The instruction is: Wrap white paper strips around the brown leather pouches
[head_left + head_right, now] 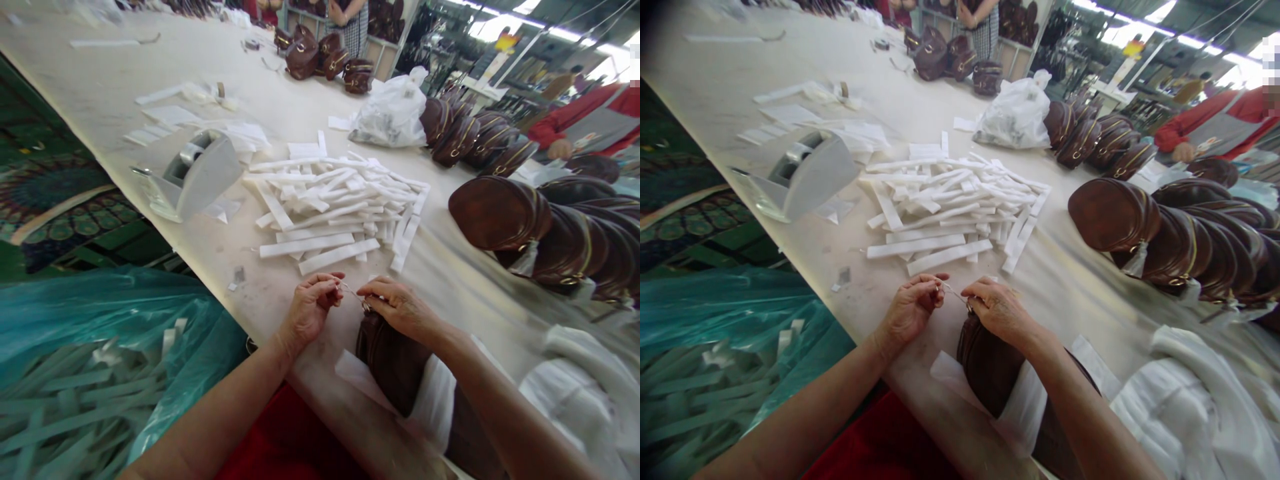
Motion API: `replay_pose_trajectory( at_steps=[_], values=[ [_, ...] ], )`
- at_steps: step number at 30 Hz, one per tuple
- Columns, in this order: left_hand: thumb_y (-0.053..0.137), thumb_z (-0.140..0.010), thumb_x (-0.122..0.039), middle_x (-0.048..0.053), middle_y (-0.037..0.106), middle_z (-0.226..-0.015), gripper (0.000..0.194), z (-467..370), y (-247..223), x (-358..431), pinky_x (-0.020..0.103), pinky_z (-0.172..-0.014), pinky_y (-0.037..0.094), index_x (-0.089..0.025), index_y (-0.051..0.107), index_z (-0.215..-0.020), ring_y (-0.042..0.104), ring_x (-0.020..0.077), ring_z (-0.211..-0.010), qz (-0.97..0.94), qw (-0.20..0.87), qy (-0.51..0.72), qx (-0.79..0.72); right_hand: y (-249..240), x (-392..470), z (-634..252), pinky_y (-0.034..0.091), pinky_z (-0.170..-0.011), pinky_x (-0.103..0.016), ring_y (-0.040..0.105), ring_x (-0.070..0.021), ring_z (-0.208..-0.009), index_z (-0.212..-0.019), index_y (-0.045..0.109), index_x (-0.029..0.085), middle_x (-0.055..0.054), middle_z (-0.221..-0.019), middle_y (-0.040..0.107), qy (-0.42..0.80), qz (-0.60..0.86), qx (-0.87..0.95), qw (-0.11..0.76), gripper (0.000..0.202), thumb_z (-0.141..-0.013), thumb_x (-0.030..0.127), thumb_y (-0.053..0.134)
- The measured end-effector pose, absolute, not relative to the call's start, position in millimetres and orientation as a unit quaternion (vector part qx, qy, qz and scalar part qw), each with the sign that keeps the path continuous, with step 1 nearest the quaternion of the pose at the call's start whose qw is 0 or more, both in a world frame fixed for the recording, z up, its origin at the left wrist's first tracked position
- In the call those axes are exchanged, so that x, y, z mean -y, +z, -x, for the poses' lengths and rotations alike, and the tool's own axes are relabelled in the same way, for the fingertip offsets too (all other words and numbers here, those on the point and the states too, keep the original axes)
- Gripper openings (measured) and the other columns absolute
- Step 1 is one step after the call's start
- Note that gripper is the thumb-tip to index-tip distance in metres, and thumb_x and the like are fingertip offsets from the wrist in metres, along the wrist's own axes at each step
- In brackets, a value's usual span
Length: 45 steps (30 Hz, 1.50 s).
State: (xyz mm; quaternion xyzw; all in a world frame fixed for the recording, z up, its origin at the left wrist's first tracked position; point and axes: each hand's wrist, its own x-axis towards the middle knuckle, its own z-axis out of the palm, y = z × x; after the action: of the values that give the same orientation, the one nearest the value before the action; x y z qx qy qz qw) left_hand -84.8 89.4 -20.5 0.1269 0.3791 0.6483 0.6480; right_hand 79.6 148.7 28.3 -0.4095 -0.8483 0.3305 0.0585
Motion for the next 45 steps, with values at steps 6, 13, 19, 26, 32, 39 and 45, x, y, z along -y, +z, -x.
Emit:
replay_pose_trajectory(
  at_steps=[6,13,19,26,32,39,45],
  values=[
    [0.073,-0.054,-0.023,0.006,0.065,-0.090,0.019,86.0,-20.2,-90.8,0.019,-0.049,0.038,-0.012,0.062,-0.065,0.053,0.0066,-0.055,-0.107,0.648,0.657,-0.370,31.7,-146.5,-71.6,0.043,-0.068,-0.027,0.058,-0.0139,-0.069,-0.082,0.069,0.018,-0.004,-0.079,0.065,0.326,0.401,0.854,0.057,0.017,-0.078,0.020,0.053],
    [0.070,-0.055,-0.023,0.006,0.064,-0.090,0.024,85.7,-20.3,-91.0,0.019,-0.047,0.039,-0.012,0.058,-0.072,0.055,0.0073,-0.054,-0.112,0.651,0.655,-0.366,32.6,-146.3,-68.4,0.040,-0.064,-0.025,0.056,-0.0137,-0.067,-0.074,0.068,0.018,-0.003,-0.070,0.064,0.315,0.407,0.855,0.060,0.018,-0.078,0.017,0.050],
    [0.073,-0.055,-0.022,0.002,0.062,-0.082,0.045,73.1,-22.7,-88.2,0.019,-0.044,0.040,-0.014,0.053,-0.094,0.058,0.0099,-0.050,-0.199,0.657,0.595,-0.418,27.4,-145.9,-72.1,0.040,-0.062,-0.024,0.056,-0.0136,-0.065,-0.075,0.066,0.018,-0.002,-0.068,0.064,0.334,0.417,0.840,0.090,0.018,-0.079,0.021,0.049],
    [0.074,-0.061,-0.041,0.001,0.057,-0.055,0.034,65.4,-28.1,-89.0,0.019,-0.041,0.037,-0.011,0.062,-0.071,0.050,0.0085,-0.042,-0.280,0.641,0.552,-0.453,27.0,-144.5,-72.7,0.041,-0.063,-0.025,0.056,-0.0138,-0.066,-0.075,0.064,0.019,-0.002,-0.070,0.064,0.316,0.416,0.846,0.107,0.016,-0.078,0.020,0.048],
    [0.072,-0.060,-0.033,0.002,0.061,-0.074,0.025,67.0,-21.9,-86.6,0.018,-0.041,0.034,-0.012,0.058,-0.059,0.049,0.0048,-0.044,-0.274,0.623,0.571,-0.459,28.4,-144.7,-72.5,0.039,-0.060,-0.024,0.053,-0.0122,-0.061,-0.074,0.063,0.019,-0.001,-0.067,0.062,0.314,0.421,0.845,0.104,0.015,-0.078,0.020,0.048],
    [0.070,-0.055,-0.024,0.001,0.061,-0.061,0.020,79.5,-17.7,-88.8,0.017,-0.037,0.024,-0.013,0.054,-0.060,0.042,0.0041,-0.039,-0.205,0.694,0.565,-0.396,23.1,-144.7,-69.6,0.039,-0.060,-0.024,0.053,-0.0126,-0.062,-0.074,0.060,0.019,-0.001,-0.069,0.061,0.283,0.422,0.853,0.118,0.013,-0.077,0.019,0.048],
    [0.073,-0.054,-0.026,0.000,0.061,-0.060,0.025,87.1,-16.7,-92.3,0.016,-0.034,0.019,-0.014,0.053,-0.064,0.036,0.0019,-0.033,-0.128,0.746,0.565,-0.328,25.3,-159.8,-82.8,0.046,-0.076,-0.028,0.062,-0.0168,-0.083,-0.091,0.066,0.021,-0.004,-0.091,0.068,0.327,0.424,0.838,0.106,0.023,-0.078,0.016,0.047]
  ],
)
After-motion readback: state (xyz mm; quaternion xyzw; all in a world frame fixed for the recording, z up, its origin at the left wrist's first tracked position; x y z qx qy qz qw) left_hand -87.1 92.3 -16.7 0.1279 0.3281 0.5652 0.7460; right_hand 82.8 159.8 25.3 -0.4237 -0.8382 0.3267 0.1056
